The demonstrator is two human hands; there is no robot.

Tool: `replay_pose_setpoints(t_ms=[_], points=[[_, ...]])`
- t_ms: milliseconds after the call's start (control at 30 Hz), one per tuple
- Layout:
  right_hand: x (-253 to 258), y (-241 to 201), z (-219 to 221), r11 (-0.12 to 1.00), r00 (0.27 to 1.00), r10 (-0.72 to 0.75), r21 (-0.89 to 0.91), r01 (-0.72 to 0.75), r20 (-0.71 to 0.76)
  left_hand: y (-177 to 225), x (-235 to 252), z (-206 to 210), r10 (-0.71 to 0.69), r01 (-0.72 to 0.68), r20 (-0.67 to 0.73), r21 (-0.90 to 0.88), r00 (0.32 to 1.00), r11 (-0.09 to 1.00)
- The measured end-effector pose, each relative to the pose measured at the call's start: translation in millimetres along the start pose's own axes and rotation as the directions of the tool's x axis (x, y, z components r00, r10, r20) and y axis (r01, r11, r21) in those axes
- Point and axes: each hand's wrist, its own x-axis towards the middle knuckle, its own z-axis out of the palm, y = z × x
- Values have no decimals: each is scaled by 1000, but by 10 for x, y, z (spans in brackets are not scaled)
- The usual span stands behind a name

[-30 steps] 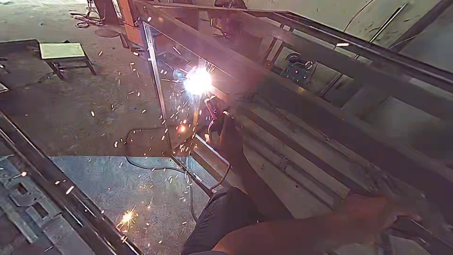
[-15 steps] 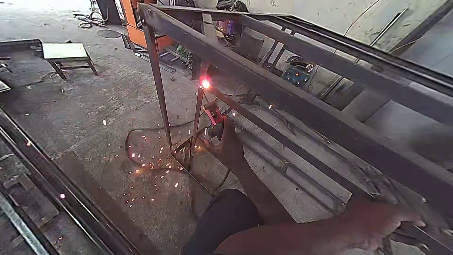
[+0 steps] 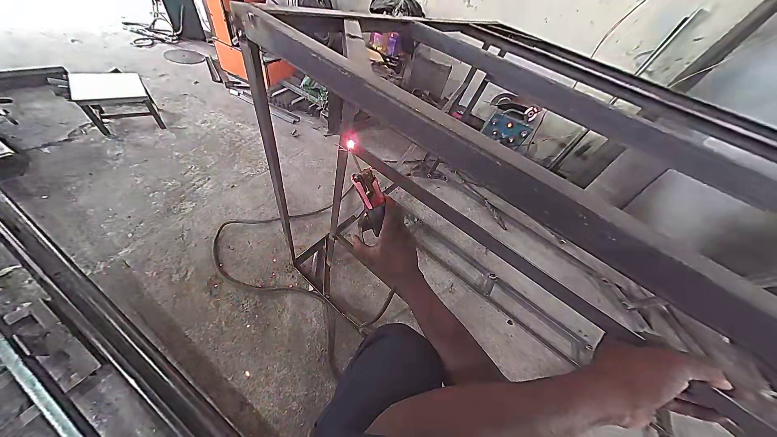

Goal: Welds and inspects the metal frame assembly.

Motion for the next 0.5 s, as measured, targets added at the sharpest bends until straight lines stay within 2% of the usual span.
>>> replay_pose_setpoints(t_ms=[367,433,500], points=[[25,-19,-13,999,1000,-23,-37,23,-4,22,12,-2,-41,41,-32,2,999,999],[34,-55,-41,995,995,59,-81,-52,84,42,-10,-1,-46,47,-33,28,998,999],[76,-84,-48,967,947,230,-157,-198,223,49,-22,-9,-57,58,-29,51,998,997]])
